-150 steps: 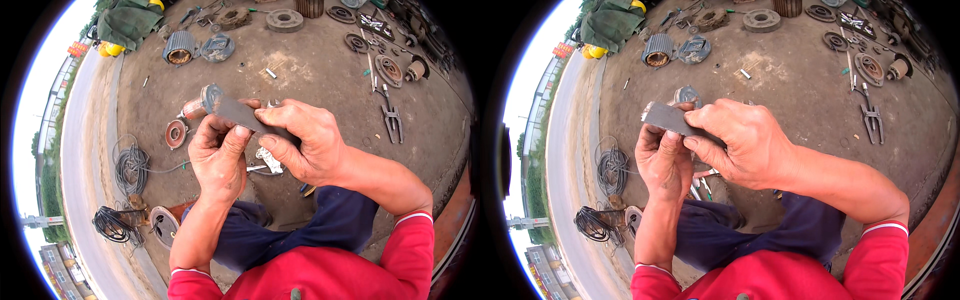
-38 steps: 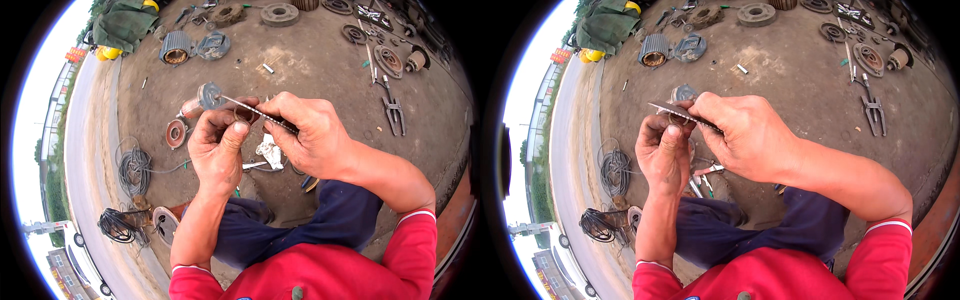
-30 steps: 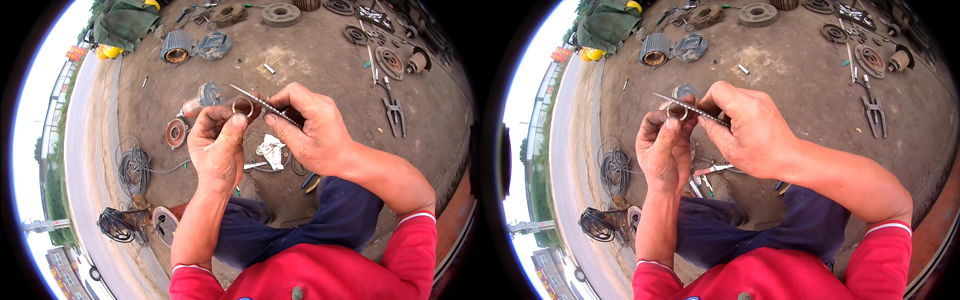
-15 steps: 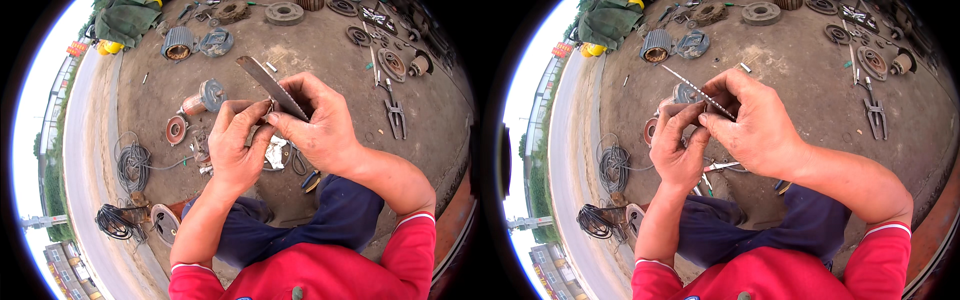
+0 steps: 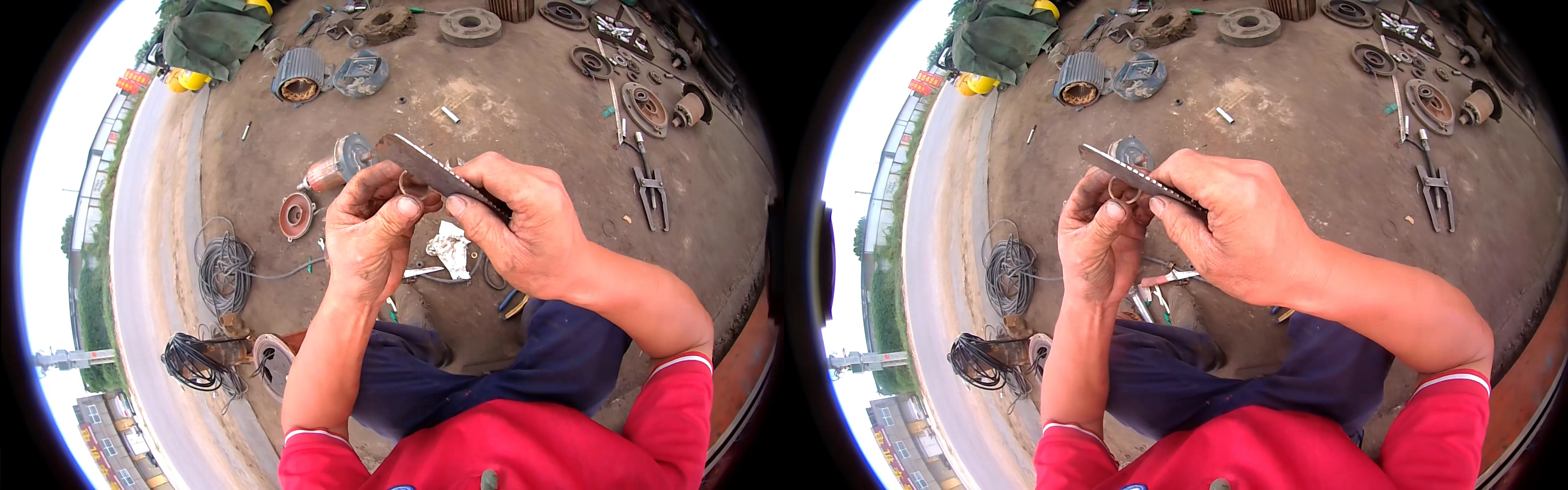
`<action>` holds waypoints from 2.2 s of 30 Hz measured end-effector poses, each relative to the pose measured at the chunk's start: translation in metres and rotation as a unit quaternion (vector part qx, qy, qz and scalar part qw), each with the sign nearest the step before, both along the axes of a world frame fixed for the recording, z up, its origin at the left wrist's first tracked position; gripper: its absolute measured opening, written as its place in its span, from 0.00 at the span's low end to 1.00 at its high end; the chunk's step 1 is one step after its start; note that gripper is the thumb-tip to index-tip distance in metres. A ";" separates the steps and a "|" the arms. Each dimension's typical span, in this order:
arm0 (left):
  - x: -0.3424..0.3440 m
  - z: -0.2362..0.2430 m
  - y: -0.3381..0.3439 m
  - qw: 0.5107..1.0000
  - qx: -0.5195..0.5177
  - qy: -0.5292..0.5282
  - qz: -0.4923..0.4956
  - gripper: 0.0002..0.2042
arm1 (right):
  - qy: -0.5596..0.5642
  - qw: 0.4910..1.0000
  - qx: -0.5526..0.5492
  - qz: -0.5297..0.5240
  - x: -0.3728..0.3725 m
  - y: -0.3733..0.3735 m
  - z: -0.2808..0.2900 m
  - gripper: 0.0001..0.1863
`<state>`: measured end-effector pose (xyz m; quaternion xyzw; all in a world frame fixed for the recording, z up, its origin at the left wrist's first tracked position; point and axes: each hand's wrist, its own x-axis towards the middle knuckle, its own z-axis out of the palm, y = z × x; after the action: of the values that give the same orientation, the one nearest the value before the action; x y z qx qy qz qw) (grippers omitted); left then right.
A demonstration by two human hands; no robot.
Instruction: The person sits on the ground and uses a file to smooth a small metal ring. They then wipe the ring with a cloth and place it on a rusty metal casing. The person picks up a wire, strips the end, and inserts it into a black plastic connector, securing it by hand.
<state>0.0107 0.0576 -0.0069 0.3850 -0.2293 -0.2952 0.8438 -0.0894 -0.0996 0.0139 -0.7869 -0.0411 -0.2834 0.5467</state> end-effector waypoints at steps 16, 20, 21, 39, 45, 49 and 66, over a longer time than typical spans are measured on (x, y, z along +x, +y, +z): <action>0.006 -0.001 0.009 0.999 -0.030 -0.029 -0.018 0.16 | -0.059 0.989 -0.131 -0.035 0.002 0.004 -0.001 0.07; 0.006 0.001 0.008 0.999 -0.007 -0.034 -0.010 0.16 | -0.076 0.990 -0.118 -0.007 -0.001 0.010 0.002 0.06; 0.007 -0.002 0.010 1.000 -0.006 -0.029 -0.010 0.16 | -0.062 0.991 -0.115 -0.015 0.001 0.008 0.001 0.07; 0.009 -0.006 0.009 0.999 0.009 -0.031 -0.023 0.18 | -0.036 0.991 -0.126 -0.042 0.004 0.006 -0.005 0.07; 0.016 -0.003 0.011 0.998 0.002 -0.011 -0.056 0.16 | -0.025 0.991 -0.126 -0.029 0.000 0.005 -0.001 0.07; 0.019 -0.002 0.014 0.998 0.010 -0.029 -0.060 0.15 | -0.035 0.994 -0.107 -0.016 -0.002 0.008 0.002 0.06; 0.021 -0.006 0.005 0.996 0.072 -0.007 0.050 0.10 | 0.187 0.982 -0.020 -0.031 0.026 -0.017 -0.032 0.08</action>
<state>0.0319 0.0627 -0.0132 0.4578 -0.1941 -0.2656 0.8260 -0.0633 -0.1163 -0.0184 -0.8376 0.0809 -0.1468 0.5200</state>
